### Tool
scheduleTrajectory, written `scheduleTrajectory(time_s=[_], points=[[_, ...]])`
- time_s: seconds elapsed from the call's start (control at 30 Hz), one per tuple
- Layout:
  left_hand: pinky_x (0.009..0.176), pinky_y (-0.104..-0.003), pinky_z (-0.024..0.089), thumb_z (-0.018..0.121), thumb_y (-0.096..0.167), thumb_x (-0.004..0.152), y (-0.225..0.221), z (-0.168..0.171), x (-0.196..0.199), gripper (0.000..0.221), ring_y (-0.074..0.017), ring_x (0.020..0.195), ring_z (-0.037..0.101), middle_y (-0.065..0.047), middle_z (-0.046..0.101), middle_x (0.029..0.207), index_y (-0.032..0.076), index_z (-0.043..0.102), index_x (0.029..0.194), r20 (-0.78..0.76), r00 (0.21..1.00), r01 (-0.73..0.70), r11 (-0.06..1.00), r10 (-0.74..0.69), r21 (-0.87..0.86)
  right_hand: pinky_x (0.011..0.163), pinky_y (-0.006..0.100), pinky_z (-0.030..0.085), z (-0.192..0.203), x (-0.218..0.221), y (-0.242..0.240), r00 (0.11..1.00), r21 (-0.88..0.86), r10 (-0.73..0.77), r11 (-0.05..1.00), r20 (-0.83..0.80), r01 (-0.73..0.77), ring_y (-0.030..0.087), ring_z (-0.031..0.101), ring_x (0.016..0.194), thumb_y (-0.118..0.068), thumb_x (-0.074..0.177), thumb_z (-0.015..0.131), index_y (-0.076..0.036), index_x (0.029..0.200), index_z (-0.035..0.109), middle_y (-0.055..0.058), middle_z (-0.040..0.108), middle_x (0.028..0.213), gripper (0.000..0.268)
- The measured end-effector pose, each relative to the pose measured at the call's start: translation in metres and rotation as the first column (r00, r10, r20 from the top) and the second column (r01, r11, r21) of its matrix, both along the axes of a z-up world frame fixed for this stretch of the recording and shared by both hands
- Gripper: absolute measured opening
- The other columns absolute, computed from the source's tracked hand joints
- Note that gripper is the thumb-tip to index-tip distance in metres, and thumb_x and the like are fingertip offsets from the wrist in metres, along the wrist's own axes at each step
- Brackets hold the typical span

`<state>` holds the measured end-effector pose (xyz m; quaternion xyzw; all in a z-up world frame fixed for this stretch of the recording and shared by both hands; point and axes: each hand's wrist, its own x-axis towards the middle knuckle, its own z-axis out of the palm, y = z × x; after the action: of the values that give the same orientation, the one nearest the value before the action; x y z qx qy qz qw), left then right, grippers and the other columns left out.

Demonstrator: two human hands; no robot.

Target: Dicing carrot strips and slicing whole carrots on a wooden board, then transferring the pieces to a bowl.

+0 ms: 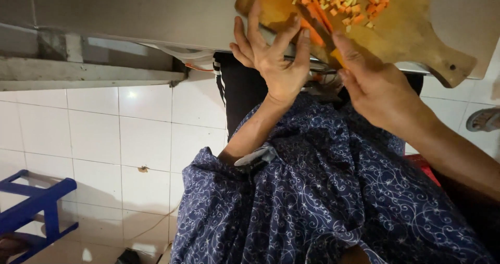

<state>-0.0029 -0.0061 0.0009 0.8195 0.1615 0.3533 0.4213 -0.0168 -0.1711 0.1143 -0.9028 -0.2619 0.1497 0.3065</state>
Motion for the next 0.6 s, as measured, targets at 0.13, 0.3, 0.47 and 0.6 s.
scheduleTrajectory(time_s=[0.13, 0.3, 0.47, 0.6], points=[[0.141, -0.064, 0.007, 0.083, 0.032, 0.084, -0.002, 0.002, 0.002, 0.018, -0.035, 0.165, 0.029, 0.011, 0.041, 0.162, 0.038, 0.079, 0.101, 0.032, 0.999, -0.036, 0.999, 0.036, 0.0, 0.042, 0.045, 0.055, -0.009, -0.005, -0.008, 0.942, -0.279, 0.137, 0.959, 0.308, -0.048, 0.028, 0.059, 0.043, -0.011, 0.106, 0.058, -0.009, 0.167, 0.025, 0.031, 0.062, 0.142, 0.07], [0.142, -0.064, 0.002, 0.083, 0.029, 0.083, -0.002, 0.005, 0.001, 0.021, -0.0315, 0.167, 0.027, 0.013, 0.04, 0.163, 0.038, 0.076, 0.102, 0.014, 1.0, -0.022, 0.999, 0.023, -0.033, 0.034, 0.034, 0.047, -0.003, -0.002, -0.012, 0.918, -0.456, 0.229, 0.888, 0.323, -0.061, 0.016, 0.047, 0.036, -0.015, 0.106, 0.057, -0.012, 0.17, 0.023, 0.017, 0.059, 0.106, 0.072], [0.141, -0.067, -0.003, 0.084, 0.032, 0.085, -0.001, 0.007, -0.001, 0.018, -0.0302, 0.168, 0.022, 0.013, 0.039, 0.162, 0.035, 0.08, 0.102, -0.064, 0.998, -0.009, 0.999, 0.006, -0.04, 0.03, 0.03, 0.038, -0.008, 0.0, -0.016, 0.904, -0.56, 0.298, 0.824, 0.307, -0.082, 0.011, 0.04, 0.033, -0.017, 0.109, 0.052, -0.011, 0.173, 0.024, 0.006, 0.055, 0.067, 0.07], [0.141, -0.068, 0.004, 0.085, 0.03, 0.089, 0.0, 0.006, -0.001, 0.016, -0.0319, 0.166, 0.027, 0.015, 0.04, 0.162, 0.036, 0.079, 0.103, -0.016, 1.0, -0.002, 1.0, 0.001, -0.024, 0.037, 0.027, 0.031, -0.007, -0.001, -0.018, 0.796, -0.696, 0.447, 0.717, 0.407, -0.047, 0.008, 0.032, 0.037, -0.014, 0.105, 0.053, -0.011, 0.175, 0.026, -0.002, 0.046, 0.058, 0.075]])
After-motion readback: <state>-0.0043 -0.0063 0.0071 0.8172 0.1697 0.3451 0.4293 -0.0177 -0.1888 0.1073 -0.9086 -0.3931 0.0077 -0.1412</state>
